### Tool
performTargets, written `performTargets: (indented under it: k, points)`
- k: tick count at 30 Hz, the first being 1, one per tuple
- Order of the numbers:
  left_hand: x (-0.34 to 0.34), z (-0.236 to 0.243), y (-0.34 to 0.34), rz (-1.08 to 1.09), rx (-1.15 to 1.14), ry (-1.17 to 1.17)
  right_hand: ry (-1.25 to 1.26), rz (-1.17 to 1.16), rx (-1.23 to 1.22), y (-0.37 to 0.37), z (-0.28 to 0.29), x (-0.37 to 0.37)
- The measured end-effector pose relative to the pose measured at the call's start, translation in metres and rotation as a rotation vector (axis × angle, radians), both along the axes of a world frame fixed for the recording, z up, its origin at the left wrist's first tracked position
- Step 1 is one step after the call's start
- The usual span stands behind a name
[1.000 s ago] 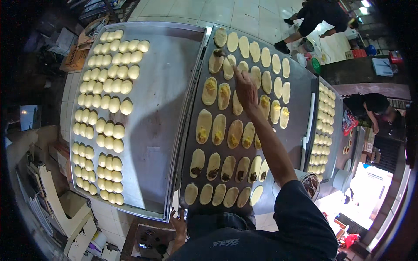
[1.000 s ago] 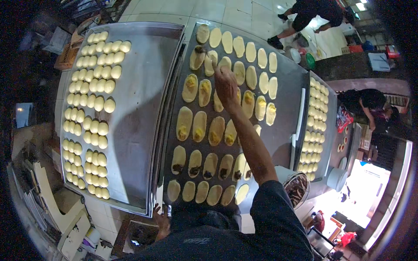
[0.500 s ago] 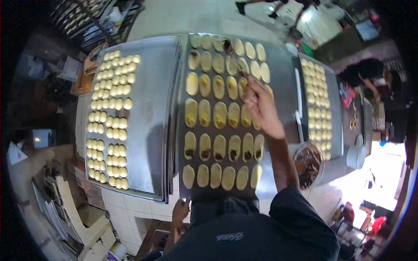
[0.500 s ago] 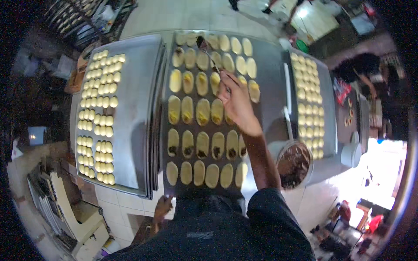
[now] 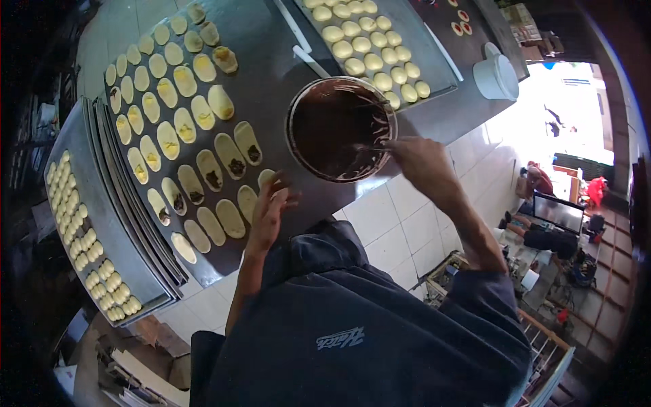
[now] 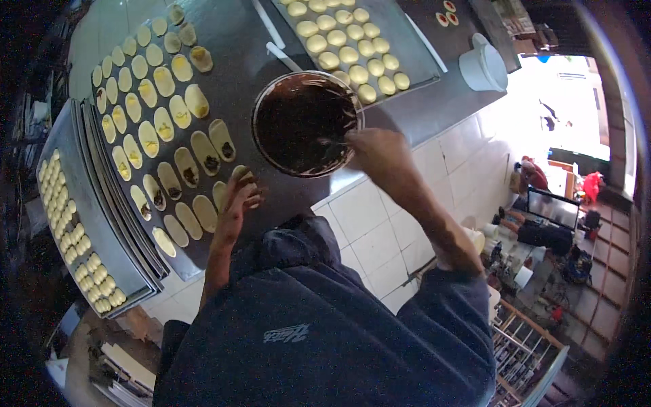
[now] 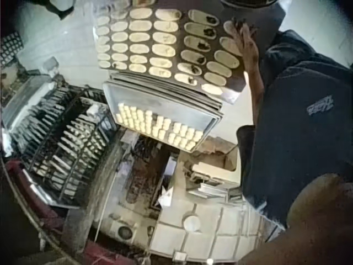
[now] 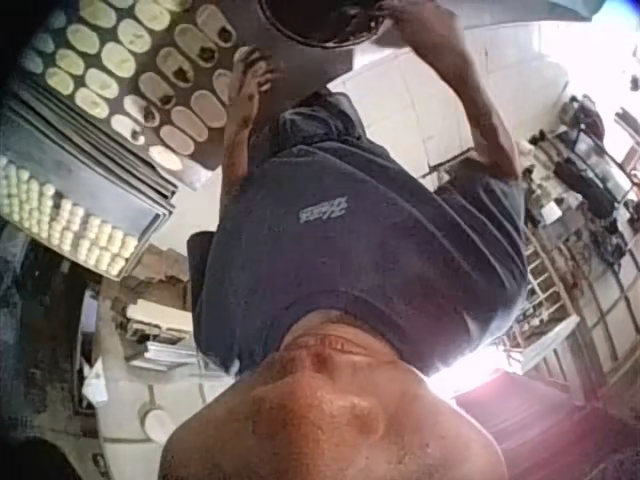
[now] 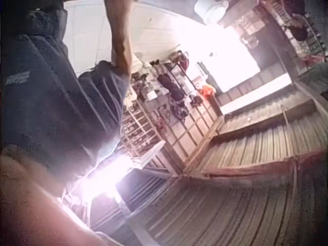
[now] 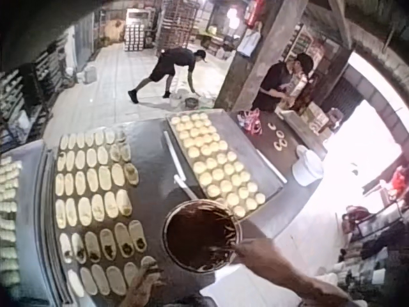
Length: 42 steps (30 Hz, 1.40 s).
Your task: Preparing dough by applying chocolate filling, adding toppings, and rolling them into shapes.
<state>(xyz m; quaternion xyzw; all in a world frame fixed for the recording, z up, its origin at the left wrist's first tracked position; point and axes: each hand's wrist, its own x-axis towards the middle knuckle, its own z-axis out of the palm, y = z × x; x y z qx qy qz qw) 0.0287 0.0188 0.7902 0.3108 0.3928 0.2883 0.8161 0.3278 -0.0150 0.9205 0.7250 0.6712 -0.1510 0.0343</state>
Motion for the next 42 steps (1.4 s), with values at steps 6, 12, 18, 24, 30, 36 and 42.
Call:
performTargets:
  k: [6, 12, 18, 24, 30, 36, 42]
  points:
    - [0.055, 0.005, -0.021, 0.086, 0.056, 0.089, 0.099, 0.304, -0.314, 0.036, -0.025, -0.007]
    - [0.059, 0.010, -0.031, 0.141, 0.004, 0.168, 0.318, 0.344, -0.391, 0.044, -0.060, 0.018]
    - [0.045, 0.007, -0.032, 0.254, 0.037, 0.228, 0.689, 0.169, -0.707, 0.064, -0.036, 0.059]
    - [-0.059, -0.019, -0.054, 0.788, -0.096, 0.559, 1.182, -0.349, -0.768, 0.057, 0.009, 0.031]
    - [-0.209, -0.130, -0.139, 1.126, -0.280, 0.825, 1.338, -0.365, -0.197, 0.155, -0.023, -0.122]
    - [-0.283, -0.189, -0.170, 1.056, -0.537, 0.864, 0.957, -0.143, 0.163, 0.339, -0.147, -0.302]
    - [-0.270, -0.140, -0.150, 0.825, -0.514, 0.897, 0.897, -0.048, 0.467, 0.442, -0.229, -0.371]
